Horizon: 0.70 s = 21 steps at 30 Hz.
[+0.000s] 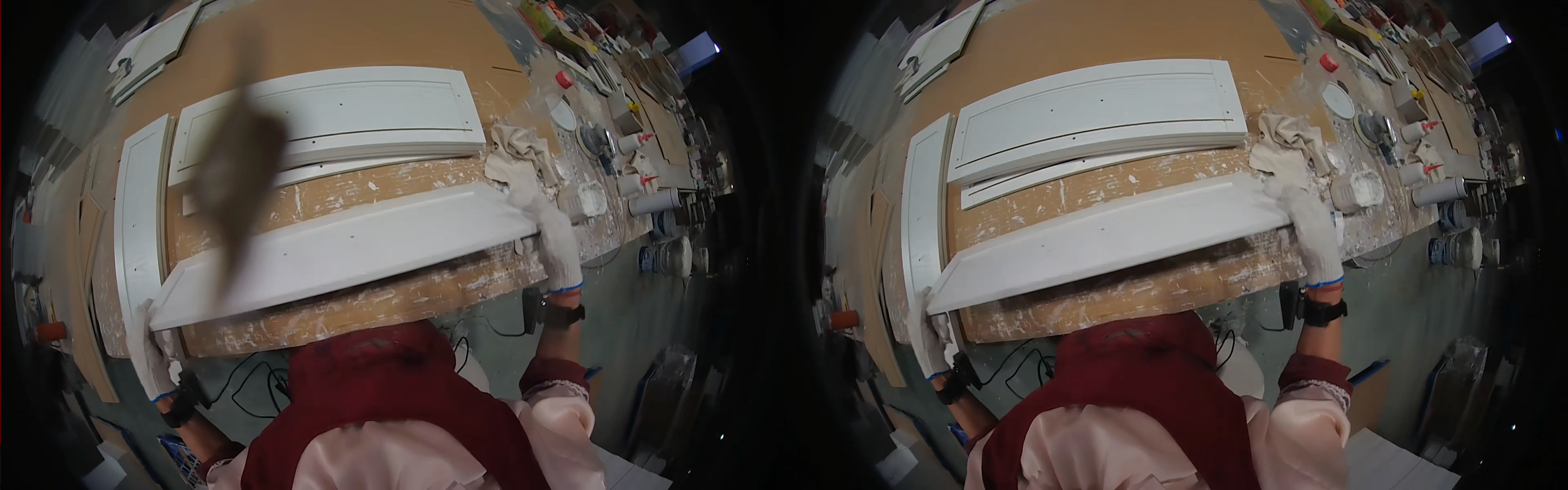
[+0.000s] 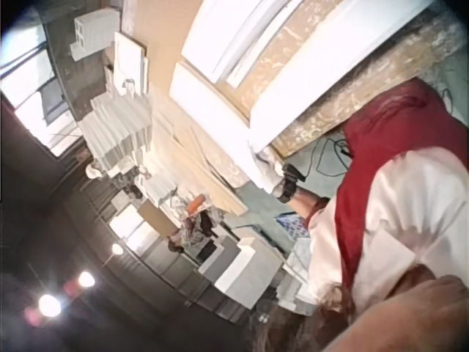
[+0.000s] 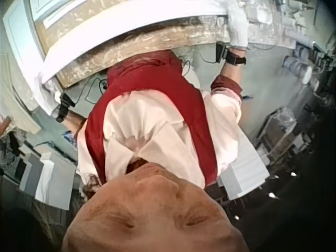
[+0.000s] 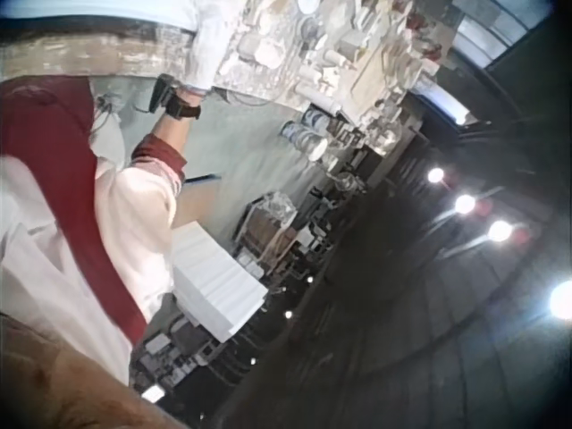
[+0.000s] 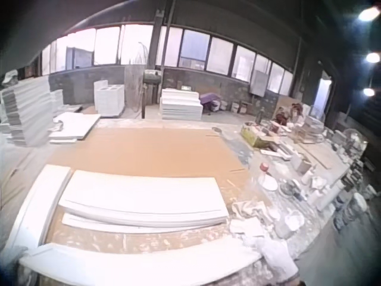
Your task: The person sands the edges and surfaces of white wooden panels using a sanding block. They repeatedly flip the panels over and wipe them with a cloth to remove dust, working methodically on each piece on a workbench.
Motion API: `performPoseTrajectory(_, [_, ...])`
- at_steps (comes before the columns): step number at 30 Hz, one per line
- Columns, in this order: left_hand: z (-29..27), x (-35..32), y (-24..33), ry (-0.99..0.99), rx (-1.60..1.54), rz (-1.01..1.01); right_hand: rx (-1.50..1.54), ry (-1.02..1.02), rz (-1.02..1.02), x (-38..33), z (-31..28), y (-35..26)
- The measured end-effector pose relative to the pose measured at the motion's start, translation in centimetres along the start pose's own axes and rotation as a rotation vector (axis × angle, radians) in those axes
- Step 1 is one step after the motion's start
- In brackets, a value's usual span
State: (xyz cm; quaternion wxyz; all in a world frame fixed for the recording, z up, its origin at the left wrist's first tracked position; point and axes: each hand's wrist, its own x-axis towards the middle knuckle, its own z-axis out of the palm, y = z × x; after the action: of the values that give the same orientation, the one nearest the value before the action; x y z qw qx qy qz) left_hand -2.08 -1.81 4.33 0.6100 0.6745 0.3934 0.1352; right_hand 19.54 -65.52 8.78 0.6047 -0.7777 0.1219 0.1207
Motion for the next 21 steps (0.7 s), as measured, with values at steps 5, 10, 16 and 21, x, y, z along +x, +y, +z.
performPoseTrajectory(5, [2.1,-0.6,7.1,0.115,0.196,0.018,-0.168,-0.060,-0.271,-0.7,0.2,-4.2])
performPoseTrajectory(10, [0.0,1.4,7.2,-0.093,0.197,0.020,-0.368,-0.058,-0.323,1.4,-1.0,-3.3])
performPoseTrajectory(16, [7.0,1.3,6.1,-0.284,0.427,-0.038,-0.298,-0.081,-0.081,4.8,2.1,1.2])
performPoseTrajectory(21, [5.8,0.8,2.6,-0.136,0.430,0.010,-0.109,0.085,-0.005,1.6,0.7,3.1])
